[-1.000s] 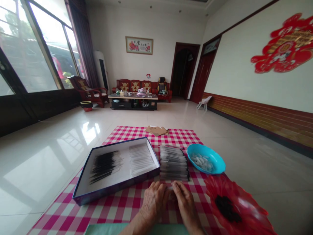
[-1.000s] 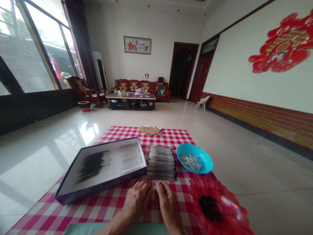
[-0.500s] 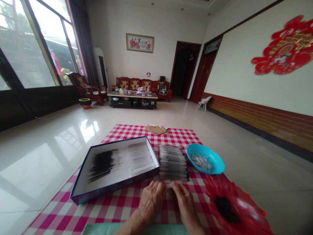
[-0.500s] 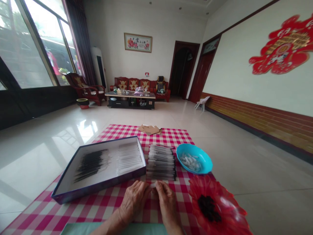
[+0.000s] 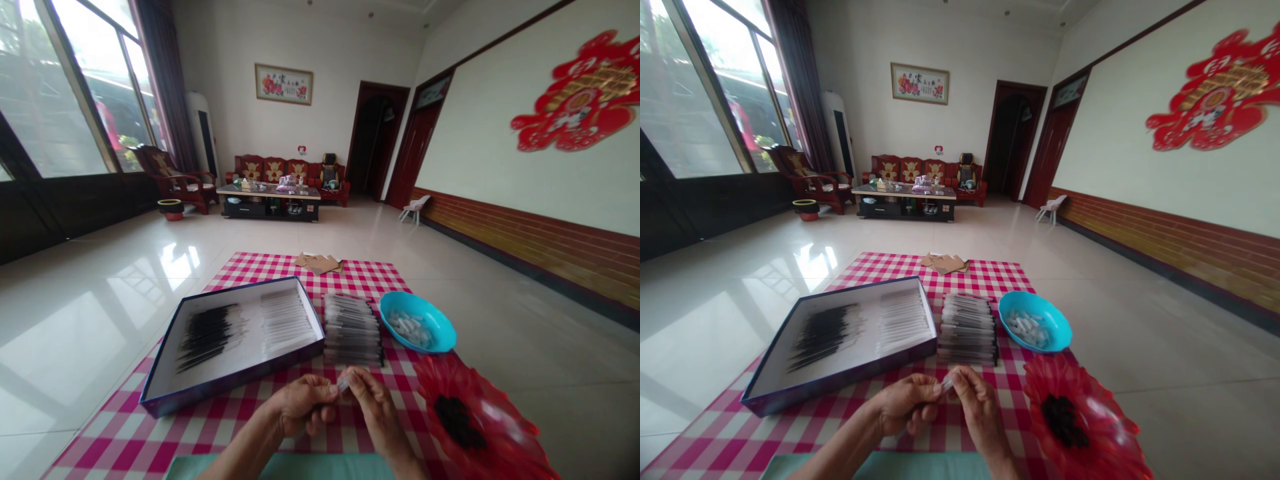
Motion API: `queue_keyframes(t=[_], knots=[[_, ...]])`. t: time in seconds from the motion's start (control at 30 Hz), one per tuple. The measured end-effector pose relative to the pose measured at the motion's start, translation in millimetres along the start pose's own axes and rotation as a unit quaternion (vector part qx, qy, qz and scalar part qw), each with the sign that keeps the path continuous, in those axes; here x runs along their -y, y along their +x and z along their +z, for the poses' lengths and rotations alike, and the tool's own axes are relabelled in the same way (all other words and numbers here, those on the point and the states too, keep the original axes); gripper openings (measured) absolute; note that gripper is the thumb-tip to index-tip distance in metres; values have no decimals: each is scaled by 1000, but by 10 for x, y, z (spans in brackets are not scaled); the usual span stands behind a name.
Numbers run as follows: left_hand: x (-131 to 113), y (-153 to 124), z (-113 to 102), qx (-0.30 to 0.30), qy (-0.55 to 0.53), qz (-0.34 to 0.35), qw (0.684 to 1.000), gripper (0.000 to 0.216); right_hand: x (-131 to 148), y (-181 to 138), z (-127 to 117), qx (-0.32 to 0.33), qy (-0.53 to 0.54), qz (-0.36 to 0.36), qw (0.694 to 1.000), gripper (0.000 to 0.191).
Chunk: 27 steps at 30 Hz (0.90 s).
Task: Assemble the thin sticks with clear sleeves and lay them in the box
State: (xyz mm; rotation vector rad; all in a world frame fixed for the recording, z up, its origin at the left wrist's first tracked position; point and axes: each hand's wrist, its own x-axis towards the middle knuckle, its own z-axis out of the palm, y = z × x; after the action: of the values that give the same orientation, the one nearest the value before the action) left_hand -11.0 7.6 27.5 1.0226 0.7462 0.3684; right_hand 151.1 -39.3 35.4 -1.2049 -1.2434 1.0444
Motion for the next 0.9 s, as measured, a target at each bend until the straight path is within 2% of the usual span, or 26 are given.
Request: queue_keyframes(t=[0.07,0.13,0.23,0.3,0.37,0.43,0.5,0.53,0.6,0.67,0.73,0.8,0.83,0.9], knots=[[2,-1,25,-32,29,45,998,38,-41,8,4,-1,26,12,1000,26],[21,9,85,-124,135,146,972,32,-111,26,9,-8,64,34,997,30],[71,28,175,-260,328,265,868,18,-208,57,20,-16,103,59,993,32],[113,34,201,-308,429,306,792,16,-240,67,34,-36,108,68,991,29],[154,31,196,-335,507,327,724,18,-253,66,48,-58,112,75,989,27],[182,22,177,-345,564,339,670,18,-266,58,57,-67,122,79,987,26],[190,14,166,-337,588,342,651,19,-292,52,55,-66,141,80,985,26],[185,11,166,-329,587,342,656,20,-310,53,51,-64,151,80,983,26],[158,11,181,-307,549,332,702,21,-344,59,35,-54,168,76,981,24],[113,18,198,-284,464,309,780,22,-359,69,17,-41,171,66,982,23],[61,28,194,-243,332,258,874,23,-340,73,5,-30,166,56,984,22],[17,32,157,-163,171,174,956,28,-289,65,4,-16,156,45,987,22],[2,30,126,-110,91,126,982,30,-256,58,8,-10,152,40,987,22],[-9,22,58,-12,-39,38,998,33,-194,40,25,-6,151,32,988,24]])
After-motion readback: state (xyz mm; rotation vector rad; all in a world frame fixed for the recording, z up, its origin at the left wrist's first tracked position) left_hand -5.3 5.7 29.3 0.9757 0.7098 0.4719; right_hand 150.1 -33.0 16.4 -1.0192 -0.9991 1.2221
